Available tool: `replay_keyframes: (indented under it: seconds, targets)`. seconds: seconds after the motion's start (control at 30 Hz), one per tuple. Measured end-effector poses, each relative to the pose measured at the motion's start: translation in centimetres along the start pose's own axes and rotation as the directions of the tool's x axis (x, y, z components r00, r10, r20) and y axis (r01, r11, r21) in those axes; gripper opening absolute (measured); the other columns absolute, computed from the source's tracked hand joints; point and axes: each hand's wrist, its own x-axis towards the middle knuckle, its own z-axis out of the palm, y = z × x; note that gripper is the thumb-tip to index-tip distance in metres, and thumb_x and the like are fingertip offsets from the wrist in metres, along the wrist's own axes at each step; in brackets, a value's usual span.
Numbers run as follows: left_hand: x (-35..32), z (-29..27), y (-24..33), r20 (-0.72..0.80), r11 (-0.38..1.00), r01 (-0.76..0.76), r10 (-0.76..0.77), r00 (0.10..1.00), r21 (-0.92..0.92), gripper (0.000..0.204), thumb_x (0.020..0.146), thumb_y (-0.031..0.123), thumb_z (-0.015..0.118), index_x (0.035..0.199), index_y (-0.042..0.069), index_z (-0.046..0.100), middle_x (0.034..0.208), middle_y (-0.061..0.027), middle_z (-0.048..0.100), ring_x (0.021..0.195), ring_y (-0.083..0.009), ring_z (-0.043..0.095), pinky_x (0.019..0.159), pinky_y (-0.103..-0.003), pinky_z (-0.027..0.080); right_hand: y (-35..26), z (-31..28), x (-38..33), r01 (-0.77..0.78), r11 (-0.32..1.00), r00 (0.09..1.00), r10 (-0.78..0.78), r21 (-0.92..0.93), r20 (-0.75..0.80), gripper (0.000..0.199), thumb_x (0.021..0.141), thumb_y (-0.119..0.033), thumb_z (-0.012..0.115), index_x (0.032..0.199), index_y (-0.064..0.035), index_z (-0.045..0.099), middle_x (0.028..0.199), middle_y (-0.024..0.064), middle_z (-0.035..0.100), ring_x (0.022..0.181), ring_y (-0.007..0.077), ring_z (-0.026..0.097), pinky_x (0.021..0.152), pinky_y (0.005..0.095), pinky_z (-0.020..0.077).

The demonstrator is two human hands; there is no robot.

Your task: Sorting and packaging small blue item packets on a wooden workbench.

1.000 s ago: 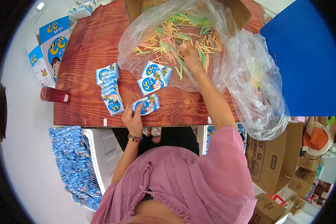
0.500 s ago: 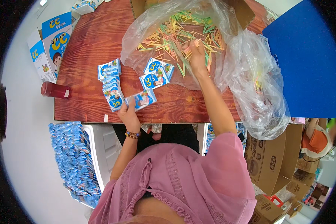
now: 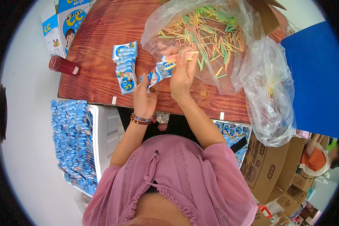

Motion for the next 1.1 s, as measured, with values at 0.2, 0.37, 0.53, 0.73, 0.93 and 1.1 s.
replay_keyframes:
  seconds: [0.2, 0.37, 0.53, 0.73, 0.93, 1.1]
  targets:
    - [-0.4, 0.5, 0.3, 0.006, 0.999, 0.001, -0.001, 1.000, -0.034, 0.019, 0.094, 0.024, 0.058, 0.091, 0.006, 0.064, 0.094, -0.0032, 0.066, 0.085, -0.0100, 0.061, 0.074, -0.026, 0.048, 0.9, 0.5, -1.2, 0.150, 0.961, 0.987, -0.131, -0.234, 0.097, 0.018, 0.101, -0.024, 0.039, 0.100, -0.0064, 0.037, 0.093, 0.0177, 0.060, 0.105, 0.0367, 0.059, 0.095, 0.0463, 0.0404]
    - [-0.2, 0.0, 0.0, 0.025, 0.998, 0.013, -0.012, 1.000, -0.062, 0.022, 0.095, 0.026, 0.056, 0.094, 0.005, 0.064, 0.096, -0.0035, 0.066, 0.086, -0.0109, 0.061, 0.076, -0.028, 0.048, 1.4, 1.1, -2.6, 0.205, 0.915, 0.977, -0.173, -0.348, 0.122, 0.016, 0.101, -0.022, 0.037, 0.100, -0.0058, 0.037, 0.098, 0.0201, 0.061, 0.110, 0.0363, 0.057, 0.100, 0.0466, 0.0367]
    - [-0.1, -0.2, -0.4, 0.027, 0.997, -0.019, 0.021, 0.999, -0.074, 0.024, 0.096, 0.026, 0.055, 0.097, 0.004, 0.064, 0.098, -0.0046, 0.066, 0.088, -0.0119, 0.061, 0.078, -0.029, 0.049, 0.9, 2.0, -3.5, -0.014, 0.969, 1.000, 0.008, -0.245, -0.026, 0.013, 0.100, -0.016, 0.035, 0.099, -0.0042, 0.039, 0.115, 0.0231, 0.058, 0.123, 0.0315, 0.046, 0.105, 0.0418, 0.0310]
    - [0.6, -1.0, -0.2, 0.066, 0.989, -0.059, 0.068, 0.996, -0.136, 0.025, 0.097, 0.025, 0.052, 0.103, 0.002, 0.061, 0.104, -0.0063, 0.065, 0.093, -0.0139, 0.061, 0.081, -0.030, 0.049, 0.1, 1.8, -3.1, -0.143, 0.913, 0.976, 0.195, -0.383, 0.101, 0.032, 0.098, -0.021, 0.040, 0.120, 0.0004, 0.048, 0.134, 0.0146, 0.047, 0.121, 0.0244, 0.045, 0.103, 0.0364, 0.0331]
    - [0.9, -1.6, 0.3, 0.119, 0.972, -0.014, 0.043, 0.992, -0.236, 0.026, 0.098, 0.025, 0.049, 0.106, 0.003, 0.059, 0.104, -0.0070, 0.065, 0.095, -0.0158, 0.062, 0.084, -0.032, 0.049, -0.7, 0.2, -3.6, -0.185, 0.783, 0.943, 0.312, -0.594, 0.118, 0.035, 0.093, -0.019, 0.054, 0.122, 0.0004, 0.048, 0.113, 0.0106, 0.057, 0.104, 0.0172, 0.055, 0.091, 0.0335, 0.0441]
    - [0.6, -1.4, 0.3, 0.151, 0.969, -0.046, 0.085, 0.985, -0.244, 0.026, 0.098, 0.024, 0.050, 0.109, 0.002, 0.059, 0.108, -0.0066, 0.064, 0.097, -0.0166, 0.061, 0.086, -0.034, 0.047, 0.7, 0.1, -4.0, -0.329, 0.755, 0.892, 0.445, -0.567, 0.076, 0.018, 0.087, -0.012, 0.063, 0.097, 0.0022, 0.060, 0.088, 0.0115, 0.063, 0.081, 0.0206, 0.060, 0.073, 0.0323, 0.0464]
